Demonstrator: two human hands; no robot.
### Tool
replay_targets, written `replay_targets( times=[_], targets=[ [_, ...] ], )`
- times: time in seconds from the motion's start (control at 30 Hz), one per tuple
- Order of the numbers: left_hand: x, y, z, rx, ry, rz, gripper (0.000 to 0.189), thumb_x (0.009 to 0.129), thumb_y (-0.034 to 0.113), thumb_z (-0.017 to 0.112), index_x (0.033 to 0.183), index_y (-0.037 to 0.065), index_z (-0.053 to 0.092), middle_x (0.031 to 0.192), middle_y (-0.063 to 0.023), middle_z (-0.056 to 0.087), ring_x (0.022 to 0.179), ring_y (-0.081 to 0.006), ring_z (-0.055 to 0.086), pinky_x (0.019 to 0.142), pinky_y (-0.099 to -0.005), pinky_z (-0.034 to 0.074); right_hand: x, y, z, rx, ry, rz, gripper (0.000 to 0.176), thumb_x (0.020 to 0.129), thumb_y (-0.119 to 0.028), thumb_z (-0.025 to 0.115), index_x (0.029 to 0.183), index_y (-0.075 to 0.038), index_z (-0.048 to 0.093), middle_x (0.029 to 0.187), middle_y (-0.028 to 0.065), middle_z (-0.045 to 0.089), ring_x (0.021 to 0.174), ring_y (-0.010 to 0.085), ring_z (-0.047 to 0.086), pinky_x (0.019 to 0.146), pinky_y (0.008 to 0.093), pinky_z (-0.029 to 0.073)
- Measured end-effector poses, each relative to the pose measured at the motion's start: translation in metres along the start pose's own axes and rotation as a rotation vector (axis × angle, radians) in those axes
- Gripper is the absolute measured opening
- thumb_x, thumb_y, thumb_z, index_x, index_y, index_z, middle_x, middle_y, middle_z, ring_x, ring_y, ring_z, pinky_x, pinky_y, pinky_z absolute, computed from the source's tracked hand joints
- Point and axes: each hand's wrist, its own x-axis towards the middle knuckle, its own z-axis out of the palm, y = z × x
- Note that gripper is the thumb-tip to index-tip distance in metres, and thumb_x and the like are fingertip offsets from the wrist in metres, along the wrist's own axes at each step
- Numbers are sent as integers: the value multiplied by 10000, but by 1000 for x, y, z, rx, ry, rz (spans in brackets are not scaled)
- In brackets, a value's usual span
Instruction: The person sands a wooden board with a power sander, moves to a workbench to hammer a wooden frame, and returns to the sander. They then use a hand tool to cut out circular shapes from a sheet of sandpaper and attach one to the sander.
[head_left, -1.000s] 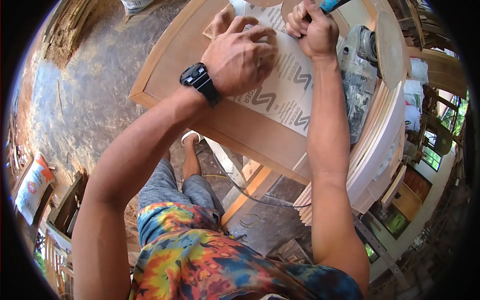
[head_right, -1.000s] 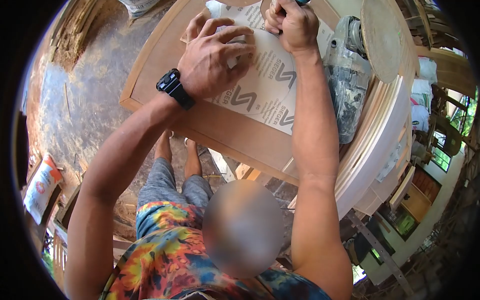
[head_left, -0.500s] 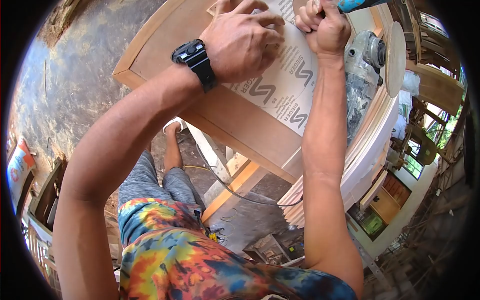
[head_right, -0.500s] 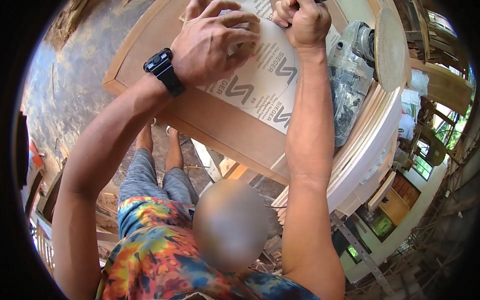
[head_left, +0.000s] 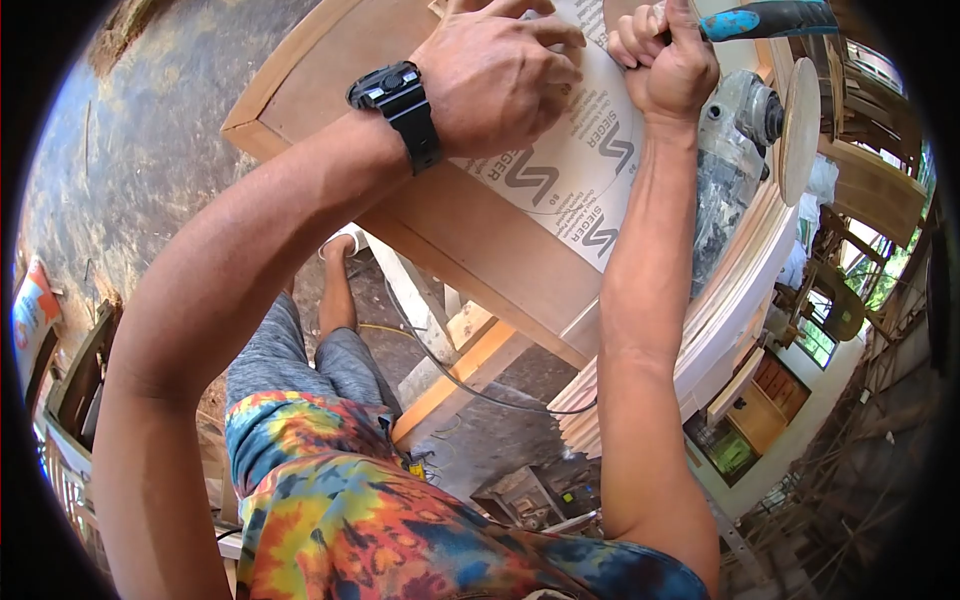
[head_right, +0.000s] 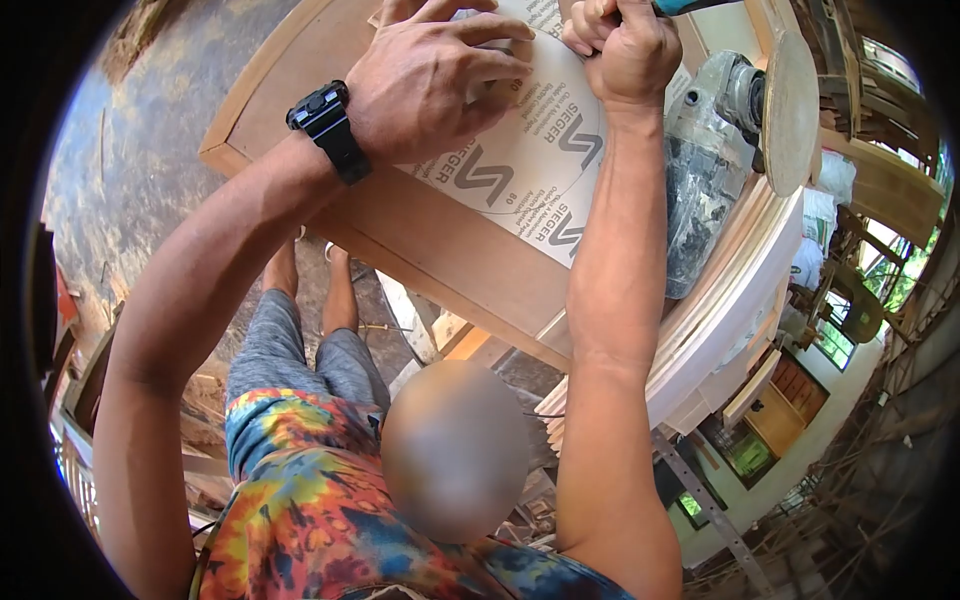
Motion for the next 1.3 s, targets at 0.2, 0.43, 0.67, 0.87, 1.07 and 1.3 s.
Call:
replay_targets(
  times=[0.2, 0.43, 0.67, 0.87, 1.07, 1.3],
  targets=[
    [-2, -1, 0, 3, -44, -37, 109, 746, 225, 679, 824, 180, 742, 1029, 19, 683, 1064, -248, 543, 968, -534, 315, 0, 2, -6, 23, -52, -17, 464, 1048, -406, 489, 684, -122, 448, 542, -13, 312, 434, 110, 270, 439, 282, 279],
    [-2, -1, 1, 16, -5, -12, 91, 745, 222, 672, 794, 177, 736, 1004, 29, 677, 1086, -235, 536, 982, -538, 297, -13, -10, 15, -108, -11, -69, 430, 1068, -381, 479, 729, -119, 442, 584, -32, 274, 509, 105, 222, 523, 292, 266],
    [-2, 0, 6, 5, -17, -66, 88, 750, 228, 660, 749, 173, 730, 1004, 28, 678, 1087, -233, 542, 994, -546, 295, -15, -10, 8, -101, 0, -56, 413, 1072, -358, 469, 739, -117, 430, 588, -29, 268, 514, 109, 220, 526, 293, 260],
    [-2, 0, 3, 28, -52, -50, 83, 733, 232, 664, 745, 177, 725, 1004, 28, 676, 1090, -237, 546, 1004, -544, 293, -23, -13, 6, -134, 29, -48, 412, 1075, -354, 462, 740, -116, 429, 587, -27, 268, 516, 110, 222, 526, 293, 257],
    [-2, 2, 4, 25, -3, -42, 71, 723, 230, 669, 731, 179, 717, 985, 25, 660, 1090, -237, 544, 1008, -558, 296, -20, -14, 3, -99, 58, -29, 417, 1077, -368, 450, 742, -119, 436, 572, -29, 257, 512, 108, 222, 523, 291, 261],
    [0, 4, 3, 24, -48, -70, 67, 722, 225, 666, 731, 177, 712, 983, 17, 657, 1103, -243, 540, 1013, -570, 291, -22, -14, 1, -22, 88, -19, 430, 1079, -382, 437, 731, -129, 436, 567, -32, 255, 507, 107, 216, 523, 291, 267]
  ],
)
